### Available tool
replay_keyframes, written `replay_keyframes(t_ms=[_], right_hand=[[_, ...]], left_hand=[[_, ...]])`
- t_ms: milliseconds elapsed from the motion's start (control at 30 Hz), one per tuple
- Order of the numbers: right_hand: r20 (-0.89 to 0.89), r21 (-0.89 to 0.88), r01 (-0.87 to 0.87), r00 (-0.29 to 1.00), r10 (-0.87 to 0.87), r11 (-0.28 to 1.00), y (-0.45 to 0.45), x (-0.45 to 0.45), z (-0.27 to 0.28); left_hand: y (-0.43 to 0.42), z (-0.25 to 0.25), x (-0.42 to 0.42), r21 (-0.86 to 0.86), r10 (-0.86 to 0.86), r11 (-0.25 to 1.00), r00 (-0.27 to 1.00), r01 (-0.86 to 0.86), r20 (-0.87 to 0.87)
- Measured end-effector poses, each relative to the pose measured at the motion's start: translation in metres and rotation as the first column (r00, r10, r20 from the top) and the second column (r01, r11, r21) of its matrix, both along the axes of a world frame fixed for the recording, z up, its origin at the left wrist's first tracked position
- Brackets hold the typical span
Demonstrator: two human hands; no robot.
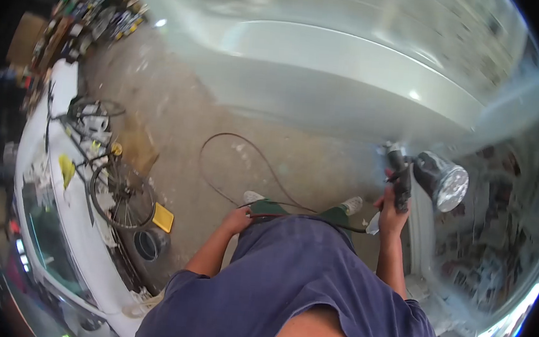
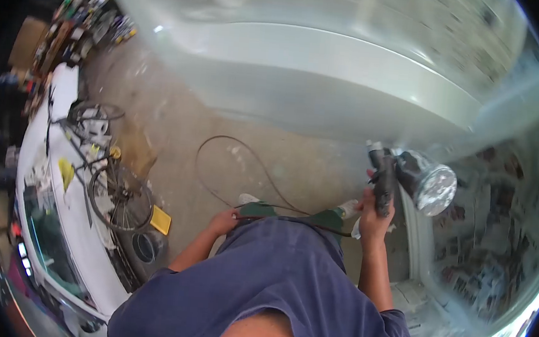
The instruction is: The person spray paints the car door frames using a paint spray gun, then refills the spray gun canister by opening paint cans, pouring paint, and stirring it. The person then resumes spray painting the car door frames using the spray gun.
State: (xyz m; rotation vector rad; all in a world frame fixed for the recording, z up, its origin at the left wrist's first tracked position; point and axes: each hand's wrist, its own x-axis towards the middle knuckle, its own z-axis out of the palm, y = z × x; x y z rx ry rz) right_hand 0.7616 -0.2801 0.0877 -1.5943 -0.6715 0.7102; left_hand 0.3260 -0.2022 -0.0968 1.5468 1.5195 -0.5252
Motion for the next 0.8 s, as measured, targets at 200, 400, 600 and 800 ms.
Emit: replay_keyframes(t_ms=[200, 400, 600, 800], right_hand=[[0.287, -0.268, -0.558, 0.732, 0.618, 0.785, 0.082, -0.194, 0.006], [0.5, -0.137, -0.792, 0.463, 0.732, 0.595, 0.179, -0.323, 0.024], [0.346, 0.024, -0.885, 0.444, 0.827, 0.465, 0.269, -0.399, 0.016], [0.348, 0.071, -0.813, 0.563, 0.75, 0.577, 0.392, -0.443, -0.008]], left_hand=[[0.062, 0.014, -0.178, 0.257, 0.135, 0.949, 0.97, -0.185, 0.2], [0.19, 0.063, -0.262, 0.753, -0.022, 0.637, 0.972, -0.167, 0.234], [0.326, 0.098, -0.282, 0.72, -0.072, 0.59, 0.865, -0.365, 0.497], [0.441, 0.138, -0.275, 0.685, -0.075, 0.647, 0.866, -0.335, 0.494]])
